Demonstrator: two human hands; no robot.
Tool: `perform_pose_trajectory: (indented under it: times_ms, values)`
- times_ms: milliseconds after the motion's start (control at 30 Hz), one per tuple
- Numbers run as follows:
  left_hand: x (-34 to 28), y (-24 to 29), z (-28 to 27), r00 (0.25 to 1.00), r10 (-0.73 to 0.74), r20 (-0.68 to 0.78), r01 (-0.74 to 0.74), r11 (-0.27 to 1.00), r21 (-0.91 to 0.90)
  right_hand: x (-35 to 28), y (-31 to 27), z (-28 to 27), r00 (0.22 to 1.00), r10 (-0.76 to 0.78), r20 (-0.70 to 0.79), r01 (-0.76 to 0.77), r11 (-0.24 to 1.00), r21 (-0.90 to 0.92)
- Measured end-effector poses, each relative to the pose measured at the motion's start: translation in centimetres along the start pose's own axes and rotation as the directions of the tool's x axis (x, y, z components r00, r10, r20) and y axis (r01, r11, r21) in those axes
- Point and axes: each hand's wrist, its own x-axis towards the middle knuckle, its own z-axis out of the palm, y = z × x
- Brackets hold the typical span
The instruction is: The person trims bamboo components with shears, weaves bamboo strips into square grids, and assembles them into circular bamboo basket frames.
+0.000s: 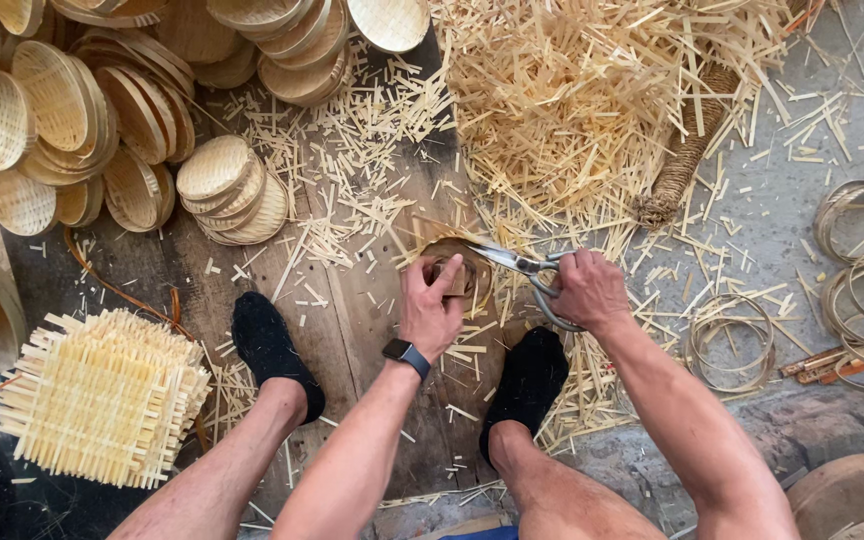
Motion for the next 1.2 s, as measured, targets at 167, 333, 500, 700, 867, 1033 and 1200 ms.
perform_pose_trajectory:
  times_ms: [167, 333, 500, 700, 867, 1033, 1200]
  values:
    - [-0.7, 1.9, 2.5, 0.951, -0.248, -0.184, 0.218, 0.962, -0.166, -0.5, 0.9, -1.8, 0.991, -0.045, -0.125, 0.057, 0.994, 0.094]
    - [-1.1, 0.3, 2.8, 0.994, -0.041, -0.105, 0.030, 0.994, -0.104, 0.9, -0.7, -1.7, 0.998, -0.060, 0.028, 0.061, 0.998, -0.031]
    - [-0.6, -0.1, 1.1, 0.999, 0.009, -0.035, -0.012, 0.995, -0.099, -0.4, 2.0, 0.5, 0.997, -0.051, 0.060, 0.049, 0.998, 0.034]
    - [-0.2, -0.8, 0.3, 0.989, 0.122, 0.088, -0.112, 0.987, -0.115, 0.8, -0.7, -3.0, 0.994, -0.111, -0.015, 0.111, 0.994, -0.014]
    - [-0.8, 0.8, 0.5, 0.998, -0.056, 0.007, 0.056, 0.998, -0.027, 0.1, 1.6, -0.5, 0.976, -0.015, 0.216, 0.019, 1.000, -0.015]
    - [-1.1, 0.9, 2.1, 0.980, -0.167, -0.108, 0.153, 0.979, -0.133, 0.3, 1.0, 0.4, 0.985, -0.121, -0.121, 0.117, 0.992, -0.039]
    - [-1.3, 0.4, 1.4, 0.996, -0.068, -0.063, 0.061, 0.992, -0.107, 1.2, -1.6, -2.8, 0.989, -0.039, 0.140, 0.040, 0.999, 0.000]
